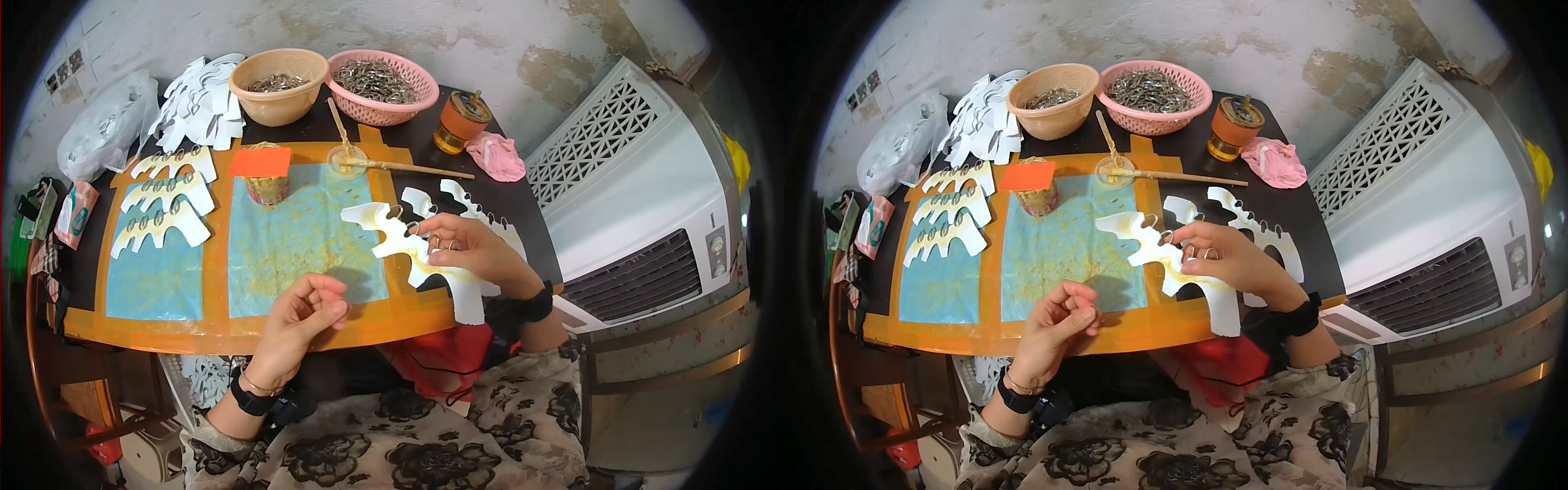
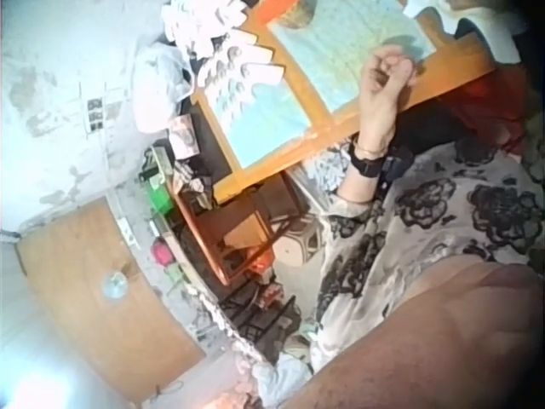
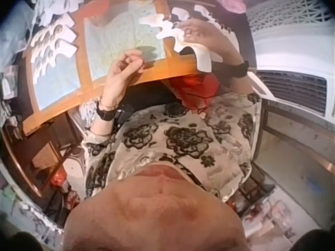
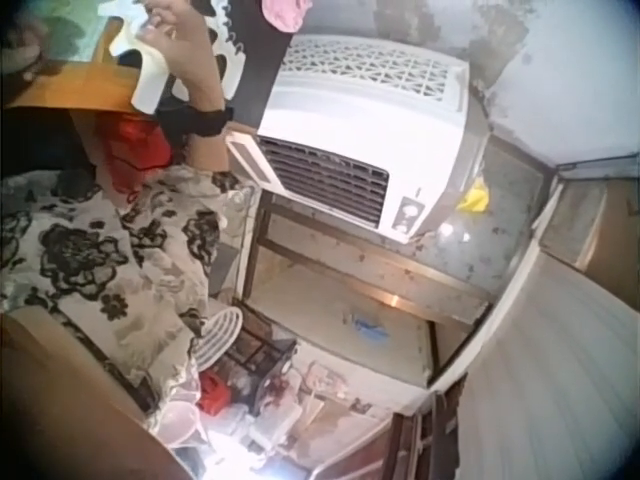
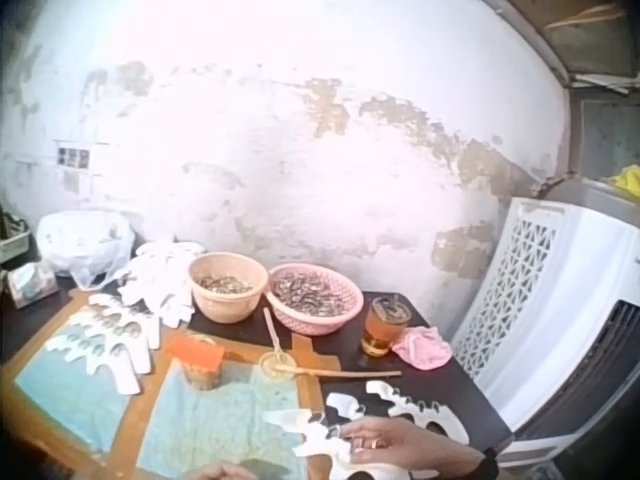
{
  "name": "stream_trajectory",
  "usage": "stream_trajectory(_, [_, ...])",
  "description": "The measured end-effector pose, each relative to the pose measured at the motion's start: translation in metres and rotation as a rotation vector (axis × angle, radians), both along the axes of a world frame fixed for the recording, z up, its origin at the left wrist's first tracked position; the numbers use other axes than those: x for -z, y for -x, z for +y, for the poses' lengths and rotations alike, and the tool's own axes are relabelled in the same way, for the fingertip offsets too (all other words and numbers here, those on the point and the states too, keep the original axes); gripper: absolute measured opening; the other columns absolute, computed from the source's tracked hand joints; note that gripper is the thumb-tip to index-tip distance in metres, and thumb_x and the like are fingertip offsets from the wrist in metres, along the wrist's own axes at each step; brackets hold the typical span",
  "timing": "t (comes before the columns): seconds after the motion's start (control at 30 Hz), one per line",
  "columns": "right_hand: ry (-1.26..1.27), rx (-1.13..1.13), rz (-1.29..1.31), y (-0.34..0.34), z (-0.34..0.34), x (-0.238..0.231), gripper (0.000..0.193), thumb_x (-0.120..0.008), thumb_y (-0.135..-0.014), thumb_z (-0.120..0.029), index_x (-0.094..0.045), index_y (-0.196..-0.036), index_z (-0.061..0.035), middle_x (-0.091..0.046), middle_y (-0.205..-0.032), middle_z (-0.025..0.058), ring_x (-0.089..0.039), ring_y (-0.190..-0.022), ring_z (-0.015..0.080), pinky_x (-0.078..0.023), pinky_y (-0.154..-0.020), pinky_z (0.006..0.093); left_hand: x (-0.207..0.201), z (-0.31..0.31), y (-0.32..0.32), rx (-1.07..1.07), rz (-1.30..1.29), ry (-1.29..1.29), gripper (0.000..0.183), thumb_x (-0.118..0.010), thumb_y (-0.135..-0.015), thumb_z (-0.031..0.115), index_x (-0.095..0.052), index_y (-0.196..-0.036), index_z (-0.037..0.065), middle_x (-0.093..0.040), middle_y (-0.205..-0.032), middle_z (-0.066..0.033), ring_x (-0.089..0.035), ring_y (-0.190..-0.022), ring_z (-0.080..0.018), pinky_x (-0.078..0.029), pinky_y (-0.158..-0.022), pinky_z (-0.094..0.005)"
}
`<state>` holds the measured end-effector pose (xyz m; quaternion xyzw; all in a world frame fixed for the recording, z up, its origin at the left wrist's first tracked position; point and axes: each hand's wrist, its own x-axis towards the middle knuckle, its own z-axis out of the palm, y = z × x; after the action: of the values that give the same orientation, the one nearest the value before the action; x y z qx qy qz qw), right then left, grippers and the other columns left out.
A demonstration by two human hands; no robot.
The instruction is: Applying glue and manually inserting metal rings into white shoe upper components.
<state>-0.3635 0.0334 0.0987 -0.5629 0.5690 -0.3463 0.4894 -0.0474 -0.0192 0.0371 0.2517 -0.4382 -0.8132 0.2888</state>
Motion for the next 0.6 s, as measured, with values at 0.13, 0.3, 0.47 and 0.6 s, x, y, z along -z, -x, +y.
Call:
stream_trajectory(0.13, [0.108,0.026,0.238,0.012,-0.003,0.001,0.034,-0.075,-0.093,-0.008,-0.067,-0.125,-0.0026,-0.063,-0.092,-0.0014,-0.060,-0.089,0.0054,-0.048,-0.078,0.0224,-0.008,0.001,-0.010,-0.079,-0.054,0.069,0.025,-0.061,-0.109,0.026,-0.069,-0.110,0.003,-0.068,-0.078,0.0014,-0.060,-0.066,-0.0054,-0.047,-0.060,-0.0202])
stream_trajectory(0.3, [0.228,0.178,0.636,0.045,0.012,0.028,0.040,-0.082,-0.083,-0.020,-0.067,-0.116,-0.0034,-0.063,-0.088,0.0079,-0.062,-0.084,0.0199,-0.049,-0.075,0.0351,0.001,-0.005,-0.039,-0.226,-0.182,0.230,0.062,-0.041,-0.114,0.051,-0.073,-0.089,0.003,-0.066,-0.068,0.0008,-0.056,-0.058,-0.0053,-0.042,-0.054,-0.0202])
stream_trajectory(0.47, [0.478,0.293,0.859,0.046,0.021,0.045,0.051,-0.087,-0.077,-0.027,-0.063,-0.117,-0.0057,-0.065,-0.094,0.0112,-0.060,-0.093,0.0337,-0.049,-0.086,0.0440,0.003,-0.012,-0.063,-0.310,-0.254,0.309,0.058,-0.042,-0.114,0.045,-0.073,-0.091,0.002,-0.068,-0.073,-0.0010,-0.059,-0.063,-0.0063,-0.045,-0.059,-0.0213])
stream_trajectory(0.6, [0.324,0.288,0.758,0.044,0.012,0.044,0.057,-0.090,-0.072,-0.030,-0.062,-0.115,-0.0056,-0.063,-0.091,0.0108,-0.061,-0.088,0.0298,-0.049,-0.081,0.0411,-0.002,-0.013,-0.090,-0.298,-0.341,0.358,0.052,-0.045,-0.114,0.039,-0.073,-0.093,0.001,-0.068,-0.076,-0.0003,-0.058,-0.067,-0.0057,-0.045,-0.061,-0.0205])
